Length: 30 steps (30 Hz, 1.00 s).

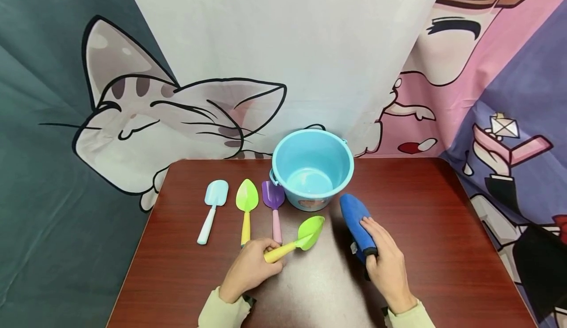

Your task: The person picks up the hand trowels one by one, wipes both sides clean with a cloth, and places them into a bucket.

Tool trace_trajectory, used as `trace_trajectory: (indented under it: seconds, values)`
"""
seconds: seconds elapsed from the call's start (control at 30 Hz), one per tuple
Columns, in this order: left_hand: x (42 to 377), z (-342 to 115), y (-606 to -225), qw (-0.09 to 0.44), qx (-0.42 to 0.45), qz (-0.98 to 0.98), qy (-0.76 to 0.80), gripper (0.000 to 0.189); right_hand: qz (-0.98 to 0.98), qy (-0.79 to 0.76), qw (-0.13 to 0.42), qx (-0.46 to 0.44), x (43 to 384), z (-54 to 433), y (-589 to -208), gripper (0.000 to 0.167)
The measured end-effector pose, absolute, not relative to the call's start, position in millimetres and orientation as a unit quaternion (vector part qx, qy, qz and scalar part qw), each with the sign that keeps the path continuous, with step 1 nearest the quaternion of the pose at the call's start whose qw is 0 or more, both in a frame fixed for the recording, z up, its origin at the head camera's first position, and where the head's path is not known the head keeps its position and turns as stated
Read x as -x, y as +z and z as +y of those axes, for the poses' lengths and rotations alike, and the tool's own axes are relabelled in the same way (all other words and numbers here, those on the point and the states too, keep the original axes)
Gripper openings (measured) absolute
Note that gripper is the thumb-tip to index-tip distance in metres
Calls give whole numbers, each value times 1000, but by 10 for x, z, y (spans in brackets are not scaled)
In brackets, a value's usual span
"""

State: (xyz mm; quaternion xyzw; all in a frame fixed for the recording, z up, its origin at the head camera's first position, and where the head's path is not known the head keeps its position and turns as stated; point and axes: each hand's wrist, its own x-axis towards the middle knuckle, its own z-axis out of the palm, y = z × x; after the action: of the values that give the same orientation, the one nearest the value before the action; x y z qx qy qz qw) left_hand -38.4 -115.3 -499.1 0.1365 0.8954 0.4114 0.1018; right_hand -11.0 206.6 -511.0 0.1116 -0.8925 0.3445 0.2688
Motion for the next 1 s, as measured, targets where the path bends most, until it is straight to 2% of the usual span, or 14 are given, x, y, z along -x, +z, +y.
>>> trace_trajectory:
  seconds: [0.1,0.33,0.6,0.87,1.0]
  values:
    - [398,-1137,-5021,116,-139,889,421,23,-894,348,260,-110,107,2059,-5102,77]
    - [398,-1114,-5063,88,-142,900,403,23,-897,352,238,-121,111,1994,-5079,74]
    - [395,-1091,-5051,44,-155,912,378,21,-889,349,235,-180,115,1838,-5043,73]
    - [389,-1056,-5048,45,-164,906,387,21,-848,367,274,-267,132,1631,-4952,69]
    - [387,-1049,-5040,37,-164,907,385,19,-844,365,257,-299,125,1554,-4915,74]
